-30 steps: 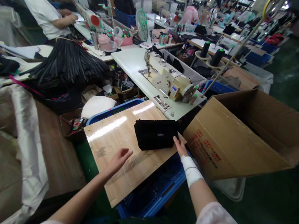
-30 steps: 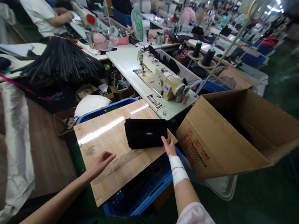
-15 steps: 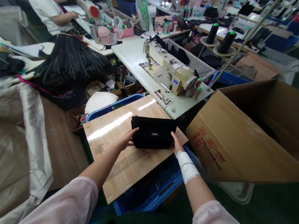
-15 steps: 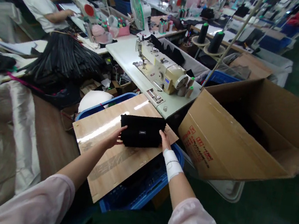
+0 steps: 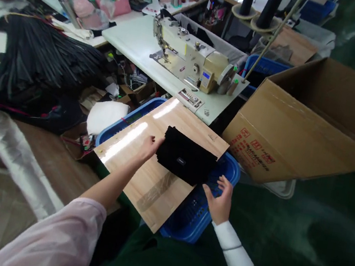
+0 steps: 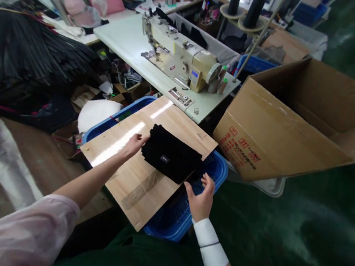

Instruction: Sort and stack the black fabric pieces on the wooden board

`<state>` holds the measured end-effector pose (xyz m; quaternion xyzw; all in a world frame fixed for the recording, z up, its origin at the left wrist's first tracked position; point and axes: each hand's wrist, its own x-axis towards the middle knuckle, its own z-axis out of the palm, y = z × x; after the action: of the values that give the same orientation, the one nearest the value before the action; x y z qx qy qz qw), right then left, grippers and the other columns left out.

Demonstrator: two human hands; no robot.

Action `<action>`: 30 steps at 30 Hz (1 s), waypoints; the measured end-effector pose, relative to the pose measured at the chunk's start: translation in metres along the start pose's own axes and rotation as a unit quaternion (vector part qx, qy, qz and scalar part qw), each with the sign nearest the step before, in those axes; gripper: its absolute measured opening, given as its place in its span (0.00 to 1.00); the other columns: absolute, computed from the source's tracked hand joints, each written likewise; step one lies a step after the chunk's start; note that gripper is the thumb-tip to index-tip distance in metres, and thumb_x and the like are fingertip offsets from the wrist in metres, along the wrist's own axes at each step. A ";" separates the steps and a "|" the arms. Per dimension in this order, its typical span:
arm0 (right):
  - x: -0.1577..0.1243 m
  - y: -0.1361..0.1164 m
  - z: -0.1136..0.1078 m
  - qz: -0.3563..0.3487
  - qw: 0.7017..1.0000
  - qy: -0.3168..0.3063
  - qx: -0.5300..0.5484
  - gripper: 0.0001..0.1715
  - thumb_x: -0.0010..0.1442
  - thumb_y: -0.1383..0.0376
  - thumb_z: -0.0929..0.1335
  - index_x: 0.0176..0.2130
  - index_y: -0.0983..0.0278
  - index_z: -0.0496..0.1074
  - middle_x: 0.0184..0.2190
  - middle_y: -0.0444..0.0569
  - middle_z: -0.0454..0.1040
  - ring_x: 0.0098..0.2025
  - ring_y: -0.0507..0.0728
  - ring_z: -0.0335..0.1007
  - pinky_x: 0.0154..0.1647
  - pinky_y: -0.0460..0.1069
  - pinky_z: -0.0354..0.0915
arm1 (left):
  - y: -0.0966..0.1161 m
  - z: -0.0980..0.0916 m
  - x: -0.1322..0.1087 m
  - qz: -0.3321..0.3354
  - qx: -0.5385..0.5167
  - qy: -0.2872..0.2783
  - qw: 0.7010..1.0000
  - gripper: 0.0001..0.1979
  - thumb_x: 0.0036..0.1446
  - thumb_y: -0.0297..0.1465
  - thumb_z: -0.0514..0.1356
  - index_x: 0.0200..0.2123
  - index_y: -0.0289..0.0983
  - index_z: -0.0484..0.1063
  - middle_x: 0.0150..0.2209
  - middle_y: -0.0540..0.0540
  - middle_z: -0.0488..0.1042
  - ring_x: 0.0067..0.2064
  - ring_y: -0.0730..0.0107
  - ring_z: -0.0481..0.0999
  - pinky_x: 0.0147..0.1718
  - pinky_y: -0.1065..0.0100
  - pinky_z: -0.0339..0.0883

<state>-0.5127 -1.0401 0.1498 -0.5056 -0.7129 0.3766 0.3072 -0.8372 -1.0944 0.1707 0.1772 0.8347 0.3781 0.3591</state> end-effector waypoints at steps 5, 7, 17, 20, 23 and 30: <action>0.007 -0.023 -0.006 -0.264 0.939 -0.153 -0.157 0.33 0.57 0.59 0.72 0.60 0.62 0.64 0.59 0.56 0.67 0.64 0.64 0.58 0.66 0.63 0.54 | 0.010 0.003 -0.033 0.388 0.128 -0.148 0.900 0.28 0.51 0.47 0.65 0.51 0.38 0.72 0.57 0.37 0.69 0.62 0.49 0.63 0.63 0.52 0.53; 0.018 -0.025 -0.001 -0.269 0.929 -0.187 -0.172 0.30 0.58 0.62 0.71 0.59 0.63 0.66 0.60 0.55 0.66 0.65 0.64 0.57 0.67 0.63 0.53 | 0.018 0.011 -0.032 0.450 0.158 -0.287 0.831 0.25 0.49 0.43 0.68 0.50 0.41 0.75 0.57 0.40 0.71 0.62 0.50 0.64 0.63 0.53 0.53; 0.057 -0.020 -0.006 -0.124 0.974 -0.173 -0.081 0.19 0.60 0.54 0.68 0.45 0.62 0.77 0.45 0.53 0.78 0.49 0.61 0.74 0.57 0.59 0.67 | 0.032 0.033 0.020 0.340 0.125 -0.378 0.852 0.15 0.53 0.40 0.64 0.39 0.35 0.80 0.39 0.47 0.81 0.39 0.67 0.77 0.43 0.71 0.67; 0.055 -0.020 -0.006 -0.127 0.969 -0.183 -0.104 0.20 0.58 0.56 0.69 0.48 0.62 0.75 0.48 0.53 0.77 0.51 0.62 0.73 0.57 0.59 0.66 | 0.029 0.034 0.019 0.338 0.128 -0.373 0.854 0.15 0.54 0.39 0.63 0.38 0.35 0.80 0.37 0.47 0.81 0.38 0.68 0.77 0.41 0.72 0.67; 0.050 -0.021 -0.007 -0.176 0.950 -0.205 -0.155 0.31 0.53 0.60 0.73 0.56 0.63 0.70 0.53 0.55 0.73 0.56 0.63 0.68 0.60 0.61 0.64 | 0.028 0.035 0.012 0.361 0.151 -0.359 0.848 0.14 0.55 0.38 0.63 0.41 0.37 0.80 0.39 0.47 0.80 0.40 0.67 0.77 0.42 0.72 0.66; 0.056 -0.016 -0.007 -0.259 0.909 -0.245 -0.215 0.38 0.52 0.72 0.71 0.61 0.64 0.64 0.57 0.56 0.68 0.60 0.64 0.63 0.62 0.61 0.62 | 0.032 0.048 -0.015 0.536 0.350 -0.253 0.726 0.34 0.44 0.36 0.71 0.57 0.42 0.70 0.54 0.40 0.71 0.55 0.52 0.70 0.49 0.61 0.63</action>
<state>-0.5318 -0.9882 0.1706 -0.2491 -0.9354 0.2330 0.0934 -0.7913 -1.0578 0.1800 0.7970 0.5523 0.1298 0.2071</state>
